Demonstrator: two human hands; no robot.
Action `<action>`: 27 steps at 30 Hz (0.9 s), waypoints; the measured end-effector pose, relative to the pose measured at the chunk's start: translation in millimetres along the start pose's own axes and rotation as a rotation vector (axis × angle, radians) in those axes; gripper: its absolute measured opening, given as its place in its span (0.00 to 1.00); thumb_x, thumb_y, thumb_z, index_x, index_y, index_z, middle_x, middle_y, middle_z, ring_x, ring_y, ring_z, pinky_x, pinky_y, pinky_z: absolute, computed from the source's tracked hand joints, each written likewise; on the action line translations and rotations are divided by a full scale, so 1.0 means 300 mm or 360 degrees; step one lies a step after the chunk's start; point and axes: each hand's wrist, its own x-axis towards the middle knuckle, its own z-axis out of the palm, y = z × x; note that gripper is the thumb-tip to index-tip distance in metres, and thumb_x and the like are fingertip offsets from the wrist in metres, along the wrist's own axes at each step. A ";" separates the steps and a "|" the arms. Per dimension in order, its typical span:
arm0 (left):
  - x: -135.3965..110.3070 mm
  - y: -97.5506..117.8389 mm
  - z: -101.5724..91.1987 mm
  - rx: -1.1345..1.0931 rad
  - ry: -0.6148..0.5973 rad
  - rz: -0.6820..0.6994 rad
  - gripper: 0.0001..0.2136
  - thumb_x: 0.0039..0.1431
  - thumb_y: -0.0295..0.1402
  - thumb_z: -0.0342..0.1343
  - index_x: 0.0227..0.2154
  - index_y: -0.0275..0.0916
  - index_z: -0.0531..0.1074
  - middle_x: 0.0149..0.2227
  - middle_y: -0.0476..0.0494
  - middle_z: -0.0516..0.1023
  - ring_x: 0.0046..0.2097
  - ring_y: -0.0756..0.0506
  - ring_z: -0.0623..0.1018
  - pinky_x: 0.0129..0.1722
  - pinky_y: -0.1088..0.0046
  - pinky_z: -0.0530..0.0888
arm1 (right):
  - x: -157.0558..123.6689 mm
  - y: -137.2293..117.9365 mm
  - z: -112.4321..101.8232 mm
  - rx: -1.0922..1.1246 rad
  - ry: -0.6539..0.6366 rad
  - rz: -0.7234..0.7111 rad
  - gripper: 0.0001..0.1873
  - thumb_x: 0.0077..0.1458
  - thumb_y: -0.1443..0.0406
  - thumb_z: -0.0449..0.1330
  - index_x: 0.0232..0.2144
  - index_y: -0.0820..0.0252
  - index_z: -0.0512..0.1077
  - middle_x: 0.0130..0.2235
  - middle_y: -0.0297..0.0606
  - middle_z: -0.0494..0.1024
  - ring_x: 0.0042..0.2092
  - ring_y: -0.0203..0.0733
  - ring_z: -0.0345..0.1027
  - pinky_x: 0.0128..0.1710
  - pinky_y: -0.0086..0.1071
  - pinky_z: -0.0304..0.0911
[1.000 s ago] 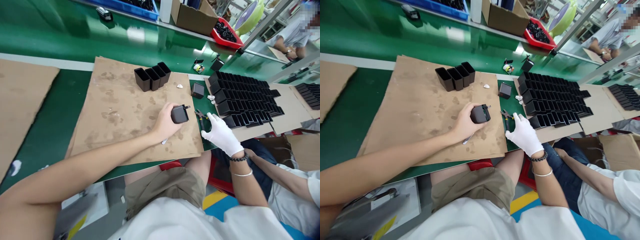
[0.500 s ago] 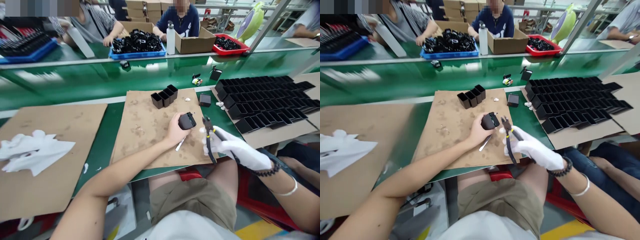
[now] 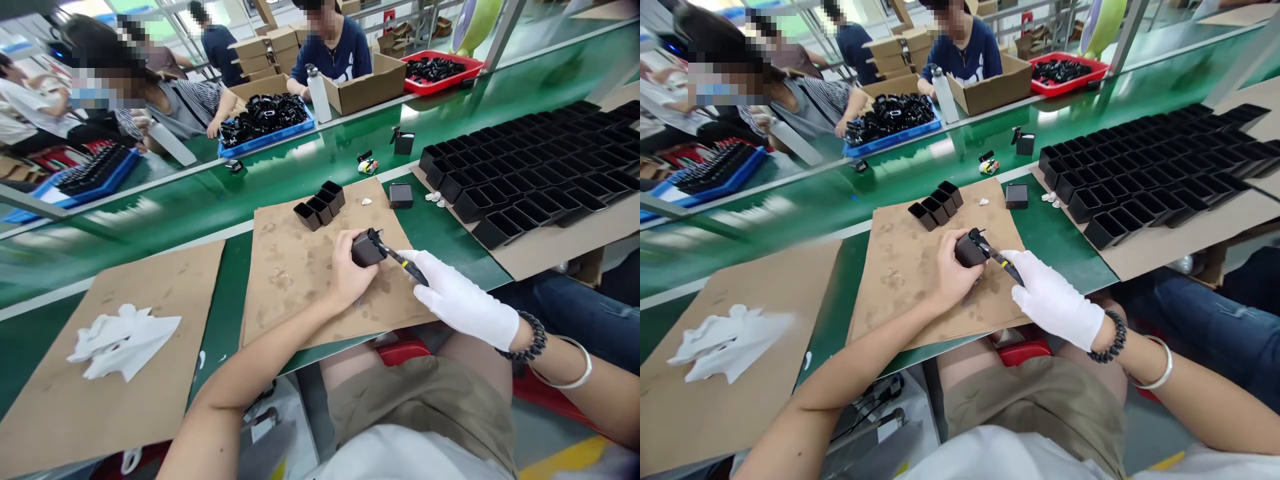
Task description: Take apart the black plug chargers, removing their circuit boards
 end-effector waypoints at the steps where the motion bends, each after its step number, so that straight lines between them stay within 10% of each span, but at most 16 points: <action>1: 0.000 0.001 -0.002 0.0029 -0.0003 0.0005 0.25 0.43 0.18 0.61 0.46 0.43 0.69 0.46 0.46 0.74 0.49 0.41 0.76 0.52 0.61 0.73 | -0.004 -0.004 0.003 -0.0022 0.0002 -0.0028 0.32 0.54 0.69 0.49 0.62 0.59 0.64 0.59 0.45 0.74 0.59 0.50 0.72 0.59 0.43 0.69; 27: 0.005 0.006 -0.017 0.0012 0.0156 0.0279 0.25 0.46 0.19 0.62 0.48 0.43 0.70 0.45 0.45 0.73 0.47 0.42 0.75 0.50 0.63 0.73 | -0.005 -0.074 0.045 -0.0911 0.0245 0.0037 0.30 0.61 0.69 0.51 0.66 0.67 0.63 0.51 0.56 0.74 0.48 0.58 0.72 0.46 0.45 0.69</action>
